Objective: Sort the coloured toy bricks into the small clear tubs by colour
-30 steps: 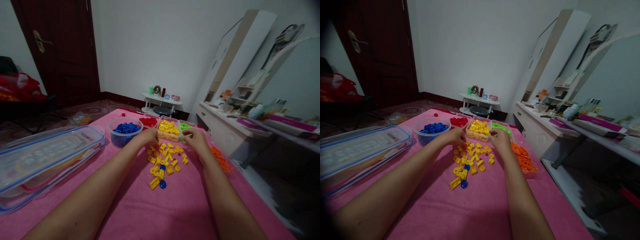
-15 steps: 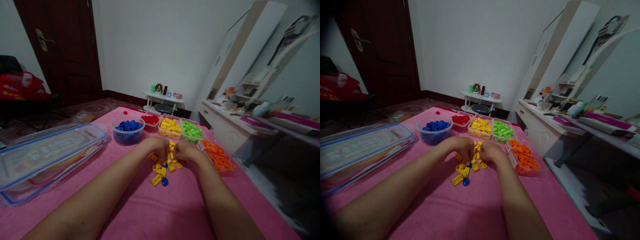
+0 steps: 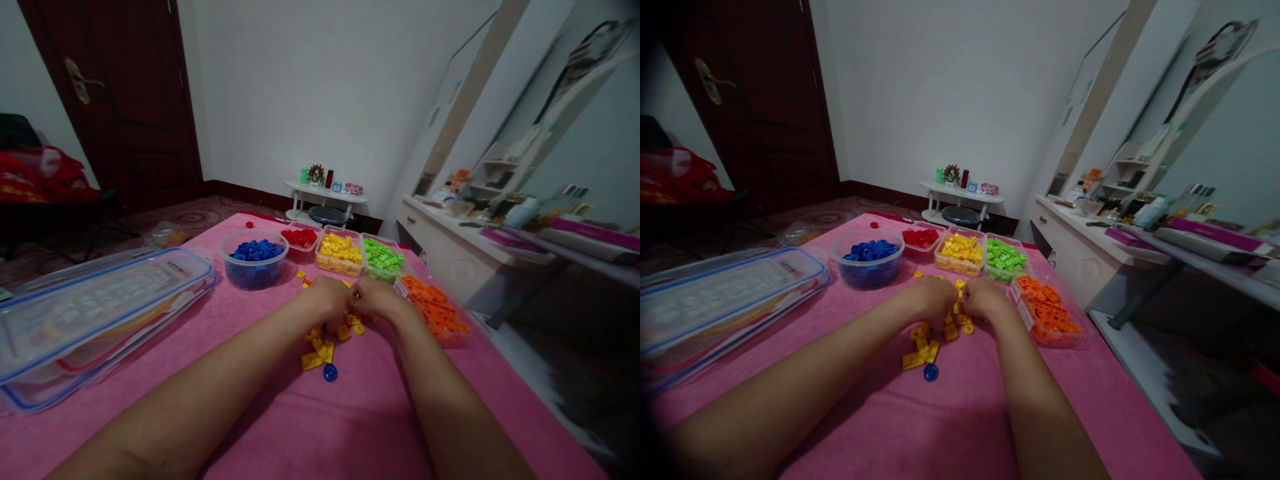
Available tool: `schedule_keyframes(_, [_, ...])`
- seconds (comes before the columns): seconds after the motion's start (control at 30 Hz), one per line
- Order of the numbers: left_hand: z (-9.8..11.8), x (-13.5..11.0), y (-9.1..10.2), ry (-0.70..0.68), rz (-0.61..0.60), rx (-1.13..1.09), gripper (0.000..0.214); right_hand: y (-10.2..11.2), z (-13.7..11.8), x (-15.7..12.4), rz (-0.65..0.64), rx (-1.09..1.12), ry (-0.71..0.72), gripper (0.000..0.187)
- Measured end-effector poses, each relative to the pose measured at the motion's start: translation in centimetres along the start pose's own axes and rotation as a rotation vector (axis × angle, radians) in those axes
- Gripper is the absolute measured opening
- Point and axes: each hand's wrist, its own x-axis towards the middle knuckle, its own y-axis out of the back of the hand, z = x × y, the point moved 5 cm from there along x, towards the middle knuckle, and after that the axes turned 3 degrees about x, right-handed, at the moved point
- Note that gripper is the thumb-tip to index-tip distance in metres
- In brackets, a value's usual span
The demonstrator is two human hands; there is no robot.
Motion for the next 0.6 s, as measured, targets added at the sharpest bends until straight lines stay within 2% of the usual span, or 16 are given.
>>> schedule_keyframes(0.07, [-1.0, -0.7, 1.1, 0.012, -0.066, 0.082, 0.027, 0.6, 0.3, -0.2, 0.037, 0.035, -0.012, 0.013])
schedule_keyframes(0.13, [-2.5, -1.5, 2.5, 0.035, -0.056, 0.12, 0.023, 0.9, 0.0, -0.6, -0.005, 0.125, 0.002, 0.007])
schedule_keyframes(0.17, [-3.4, -1.8, 3.3, 0.058, -0.01, 0.126, 0.023, 0.6, -0.6, -1.0, -0.082, 0.202, 0.035, 0.004])
schedule_keyframes(0.27, [-6.0, -2.5, 5.1, 0.16, 0.16, 0.123, 0.028, -1.0, -3.2, -2.9, -0.423, 0.415, 0.12, 0.001])
schedule_keyframes(0.33, [-7.3, -2.8, 5.6, 0.22, 0.225, 0.084, 0.029, -1.9, -5.1, -4.2, -0.553, 0.411, 0.106, 0.007])
schedule_keyframes(0.4, [-8.1, -2.9, 5.8, 0.262, 0.268, 0.025, 0.027, -2.4, -6.6, -5.1, -0.57, 0.323, 0.086, 0.013])
schedule_keyframes(0.47, [-8.5, -2.8, 6.0, 0.273, 0.328, -0.026, 0.025, -2.4, -7.9, -5.6, -0.53, 0.218, 0.097, 0.012])
schedule_keyframes(0.53, [-8.5, -2.6, 6.2, 0.263, 0.408, -0.066, 0.024, -2.1, -8.7, -5.7, -0.444, 0.09, 0.133, 0.008])
schedule_keyframes(0.6, [-8.5, -2.2, 6.3, 0.226, 0.487, -0.113, 0.024, -1.5, -9.2, -5.6, -0.328, -0.007, 0.194, 0.014])
